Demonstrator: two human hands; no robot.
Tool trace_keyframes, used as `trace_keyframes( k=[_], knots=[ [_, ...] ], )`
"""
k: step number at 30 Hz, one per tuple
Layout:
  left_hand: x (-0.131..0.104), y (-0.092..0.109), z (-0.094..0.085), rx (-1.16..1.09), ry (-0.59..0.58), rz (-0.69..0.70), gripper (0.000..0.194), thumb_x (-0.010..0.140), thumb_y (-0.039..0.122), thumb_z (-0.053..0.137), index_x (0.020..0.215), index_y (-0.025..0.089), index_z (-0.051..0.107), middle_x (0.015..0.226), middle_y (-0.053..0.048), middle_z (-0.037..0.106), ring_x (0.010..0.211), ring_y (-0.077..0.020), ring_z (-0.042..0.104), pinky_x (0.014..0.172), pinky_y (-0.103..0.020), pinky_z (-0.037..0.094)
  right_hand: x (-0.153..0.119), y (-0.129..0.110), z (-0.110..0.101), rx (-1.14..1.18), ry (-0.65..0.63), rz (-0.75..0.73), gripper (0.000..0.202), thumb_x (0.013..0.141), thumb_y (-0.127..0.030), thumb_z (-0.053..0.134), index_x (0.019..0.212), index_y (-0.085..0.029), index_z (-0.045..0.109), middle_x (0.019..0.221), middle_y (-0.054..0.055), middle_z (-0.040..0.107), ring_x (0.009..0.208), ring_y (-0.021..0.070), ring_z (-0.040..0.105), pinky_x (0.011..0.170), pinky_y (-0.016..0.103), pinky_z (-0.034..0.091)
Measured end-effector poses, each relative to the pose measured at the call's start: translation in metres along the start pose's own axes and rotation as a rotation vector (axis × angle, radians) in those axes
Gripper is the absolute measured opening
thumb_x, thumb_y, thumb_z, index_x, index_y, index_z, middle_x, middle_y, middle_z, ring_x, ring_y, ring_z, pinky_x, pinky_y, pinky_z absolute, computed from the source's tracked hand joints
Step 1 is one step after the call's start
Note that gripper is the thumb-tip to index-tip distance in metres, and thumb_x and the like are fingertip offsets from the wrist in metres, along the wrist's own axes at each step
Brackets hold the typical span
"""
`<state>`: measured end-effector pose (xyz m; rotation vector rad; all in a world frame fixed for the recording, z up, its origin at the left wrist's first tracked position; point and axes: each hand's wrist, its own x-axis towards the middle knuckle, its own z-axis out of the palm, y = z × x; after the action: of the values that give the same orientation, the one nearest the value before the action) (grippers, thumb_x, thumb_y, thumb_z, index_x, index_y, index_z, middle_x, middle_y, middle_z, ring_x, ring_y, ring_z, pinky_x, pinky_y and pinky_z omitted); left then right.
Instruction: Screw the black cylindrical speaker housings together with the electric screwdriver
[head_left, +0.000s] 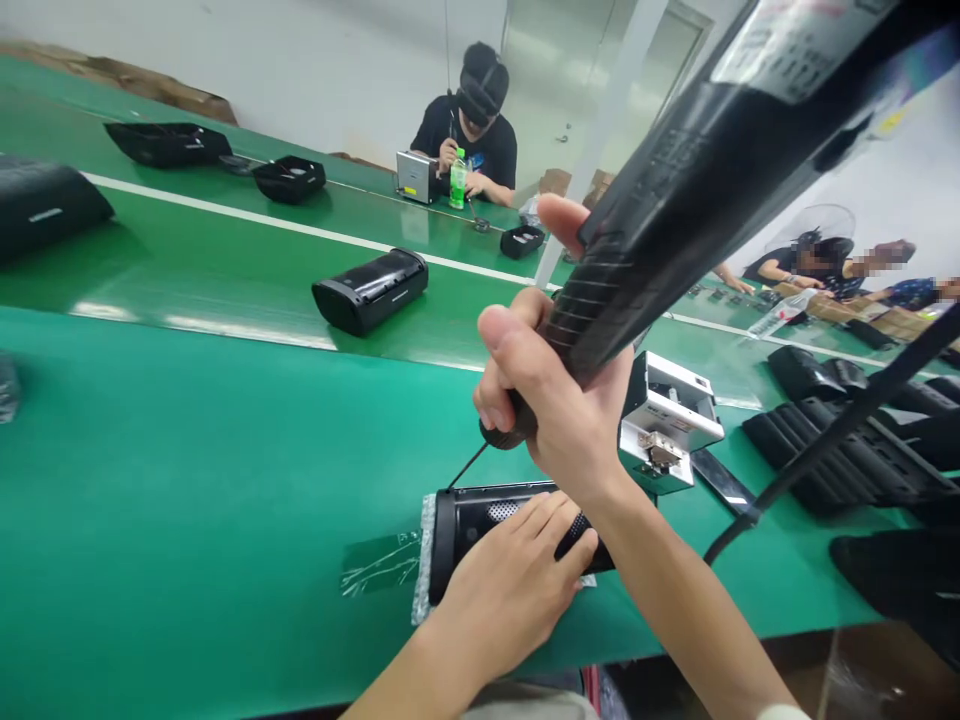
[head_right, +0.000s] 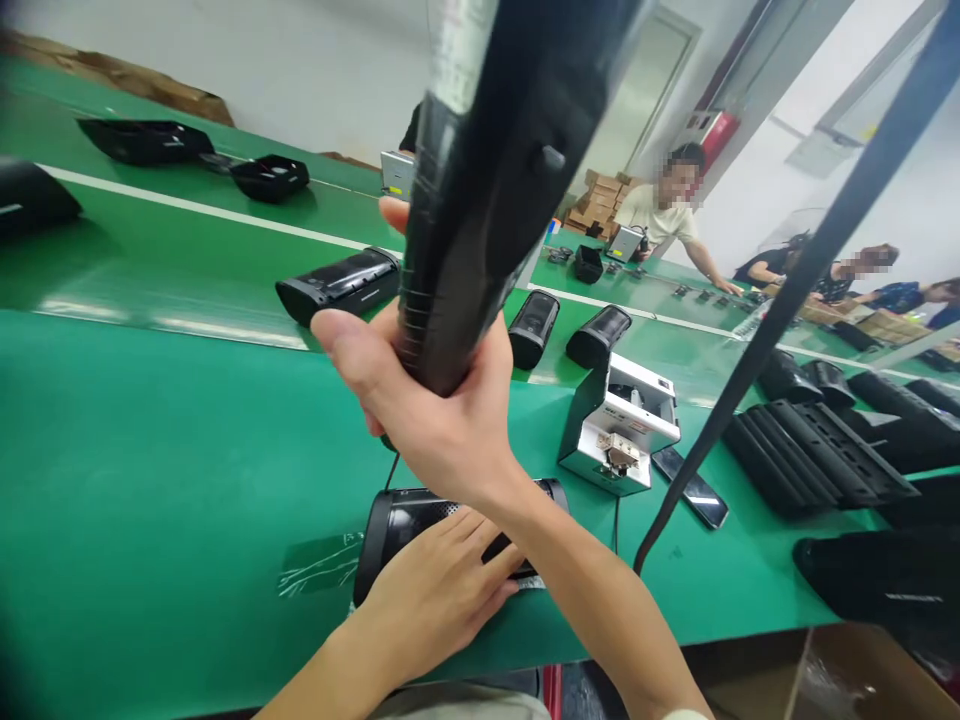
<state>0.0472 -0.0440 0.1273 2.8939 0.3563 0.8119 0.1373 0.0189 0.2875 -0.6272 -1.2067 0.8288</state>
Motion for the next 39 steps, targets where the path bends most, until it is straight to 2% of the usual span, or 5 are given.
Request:
trace_keyframes(
  k=[13, 17, 20, 31, 39],
  knots=[
    [0.001, 0.002, -0.001, -0.01, 0.019, -0.011, 0.038, 0.122, 0.034, 0.06, 0.156, 0.018, 0.067, 0.156, -0.013, 0.077, 0.15, -0.0271, 0.071, 0.129, -0.042, 0.055, -0.004, 0.006, 0.003, 0.047, -0.013, 0.01, 0.06, 0.097, -0.032, 0.099, 0.149, -0.035, 0.069, 0.069, -0.015, 0.06, 0.043, 0.0116, 0.053, 0.045, 0.028, 0.048],
    [-0.002, 0.002, 0.0, -0.01, -0.017, -0.006, 0.037, 0.122, 0.032, 0.059, 0.156, 0.021, 0.07, 0.149, -0.008, 0.082, 0.143, -0.0251, 0.076, 0.128, -0.04, 0.055, -0.016, 0.02, 0.007, 0.032, -0.071, 0.108, 0.031, 0.093, -0.026, 0.1, 0.102, -0.03, 0.071, 0.069, -0.013, 0.057, 0.048, 0.0103, 0.052, 0.046, 0.027, 0.045],
    [-0.005, -0.001, 0.005, 0.008, -0.059, 0.044, 0.034, 0.118, 0.026, 0.064, 0.15, 0.018, 0.076, 0.146, -0.007, 0.085, 0.141, -0.0266, 0.077, 0.128, -0.039, 0.055, -0.026, 0.036, 0.005, -0.008, -0.203, 0.258, 0.06, 0.086, -0.027, 0.105, 0.077, -0.028, 0.046, 0.066, -0.011, 0.05, 0.053, 0.0107, 0.048, 0.049, 0.028, 0.04],
    [-0.004, -0.004, 0.013, -0.017, -0.056, 0.01, 0.033, 0.12, 0.031, 0.066, 0.148, 0.019, 0.078, 0.144, -0.008, 0.087, 0.142, -0.0268, 0.079, 0.127, -0.038, 0.056, -0.032, 0.053, -0.007, 0.075, -0.33, 0.365, 0.05, 0.088, -0.026, 0.1, 0.129, -0.029, 0.071, 0.067, -0.012, 0.061, 0.054, 0.013, 0.05, 0.059, 0.031, 0.052],
    [-0.012, -0.008, 0.016, -0.014, -0.085, -0.039, 0.05, 0.121, 0.044, 0.066, 0.166, 0.024, 0.07, 0.166, -0.01, 0.076, 0.149, -0.0307, 0.076, 0.129, -0.044, 0.059, -0.033, 0.064, -0.002, -0.036, -0.252, 0.374, 0.053, 0.076, -0.053, 0.109, 0.082, -0.029, 0.062, 0.068, -0.007, 0.06, 0.057, 0.014, 0.047, 0.055, 0.033, 0.044]
  ],
)
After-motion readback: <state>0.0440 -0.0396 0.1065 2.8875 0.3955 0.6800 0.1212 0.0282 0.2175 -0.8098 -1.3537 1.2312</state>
